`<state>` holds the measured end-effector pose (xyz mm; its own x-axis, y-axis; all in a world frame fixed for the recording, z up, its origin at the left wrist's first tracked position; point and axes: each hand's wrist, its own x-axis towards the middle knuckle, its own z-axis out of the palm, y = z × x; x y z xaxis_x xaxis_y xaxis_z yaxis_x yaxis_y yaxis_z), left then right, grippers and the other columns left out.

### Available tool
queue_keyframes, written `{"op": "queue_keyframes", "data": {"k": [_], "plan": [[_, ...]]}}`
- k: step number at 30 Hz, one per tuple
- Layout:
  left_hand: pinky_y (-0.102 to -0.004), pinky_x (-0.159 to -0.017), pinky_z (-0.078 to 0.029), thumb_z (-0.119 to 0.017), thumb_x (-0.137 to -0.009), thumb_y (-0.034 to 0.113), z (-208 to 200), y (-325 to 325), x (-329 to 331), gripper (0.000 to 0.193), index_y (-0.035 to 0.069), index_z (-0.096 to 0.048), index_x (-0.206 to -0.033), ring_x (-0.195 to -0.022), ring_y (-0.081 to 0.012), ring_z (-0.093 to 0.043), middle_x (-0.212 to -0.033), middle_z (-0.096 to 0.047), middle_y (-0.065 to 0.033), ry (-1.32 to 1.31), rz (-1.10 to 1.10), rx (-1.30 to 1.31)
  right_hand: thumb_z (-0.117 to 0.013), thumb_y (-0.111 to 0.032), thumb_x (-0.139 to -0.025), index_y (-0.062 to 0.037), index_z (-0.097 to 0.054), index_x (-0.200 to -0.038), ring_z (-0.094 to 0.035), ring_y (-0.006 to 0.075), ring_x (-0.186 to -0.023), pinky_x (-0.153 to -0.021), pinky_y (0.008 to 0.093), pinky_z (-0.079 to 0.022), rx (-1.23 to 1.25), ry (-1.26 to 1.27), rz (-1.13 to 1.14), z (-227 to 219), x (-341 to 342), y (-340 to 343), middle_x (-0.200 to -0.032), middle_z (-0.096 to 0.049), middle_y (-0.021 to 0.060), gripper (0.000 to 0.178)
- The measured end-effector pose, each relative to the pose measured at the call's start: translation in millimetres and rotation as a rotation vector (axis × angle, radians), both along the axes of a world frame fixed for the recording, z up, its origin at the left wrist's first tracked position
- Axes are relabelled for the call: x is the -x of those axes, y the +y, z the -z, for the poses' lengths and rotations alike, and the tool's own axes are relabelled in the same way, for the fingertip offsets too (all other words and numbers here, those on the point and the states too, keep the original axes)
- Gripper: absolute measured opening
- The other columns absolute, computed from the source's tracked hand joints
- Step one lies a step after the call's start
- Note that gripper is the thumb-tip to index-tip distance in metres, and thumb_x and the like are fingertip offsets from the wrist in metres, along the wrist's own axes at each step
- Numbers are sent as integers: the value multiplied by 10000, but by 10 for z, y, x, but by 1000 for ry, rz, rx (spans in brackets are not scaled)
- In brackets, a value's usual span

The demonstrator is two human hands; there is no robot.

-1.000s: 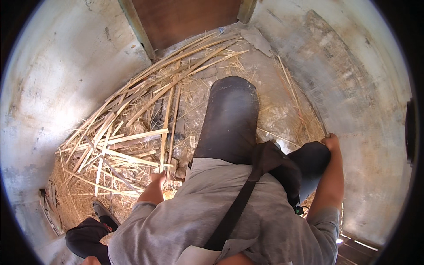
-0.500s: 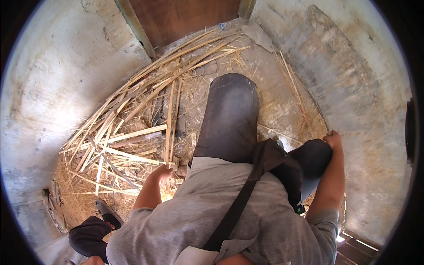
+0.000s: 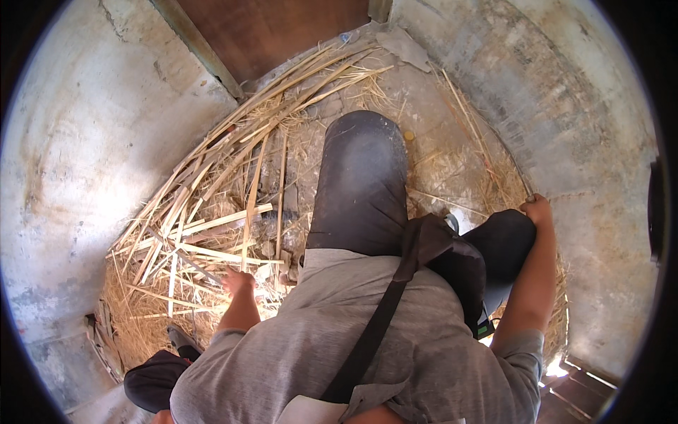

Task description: The person sits on a straw-covered floor and uses a knife to shave a long bamboo stick. They hold the stick with their left hand and repeatedly scrape the blade along its length to remove the outer layer, creating thin shavings.

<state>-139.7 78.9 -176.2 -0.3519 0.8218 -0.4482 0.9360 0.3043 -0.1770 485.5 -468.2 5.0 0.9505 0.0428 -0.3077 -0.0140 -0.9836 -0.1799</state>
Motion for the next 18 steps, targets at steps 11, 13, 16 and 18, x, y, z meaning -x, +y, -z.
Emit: {"op": "queue_keyframes", "data": {"k": [11,13,16,18], "plan": [[-457,-1065,-482,-663,-886,430,812,-381,-419,794,6,-383,-1497,-1294,-391,-560,-1457,-486,-272,-170,444,506,-759,-233,-634,50,-606,-1329,-696,351,-1075,-938,395,-529,-17,26,18,-112,18,108,-1142,-710,258,766],[-419,-1052,-494,-663,-879,409,661,-459,-647,752,-70,-446,-1417,-1278,-382,-575,-1413,-536,-277,-173,477,333,-759,-224,-633,46,-636,-1289,-703,346,-1052,-920,396,-533,-29,-24,34,34,-15,-81,-1116,-720,247,720],[-401,-1022,-515,-645,-884,317,995,-276,-478,684,-95,-457,-1396,-1232,-362,-618,-1344,-591,-284,-165,505,379,-760,-221,-631,26,-694,-1165,-712,342,-999,-881,407,-538,0,-55,6,108,-65,-56,-1049,-735,229,592],[-390,-982,-536,-645,-885,286,960,-227,-501,668,-100,-453,-1397,-1211,-356,-635,-1345,-591,-285,-140,445,429,-762,-220,-628,17,-709,-1087,-715,344,-962,-860,415,-540,19,-36,1,67,-82,-12,-1002,-738,222,519]]}}
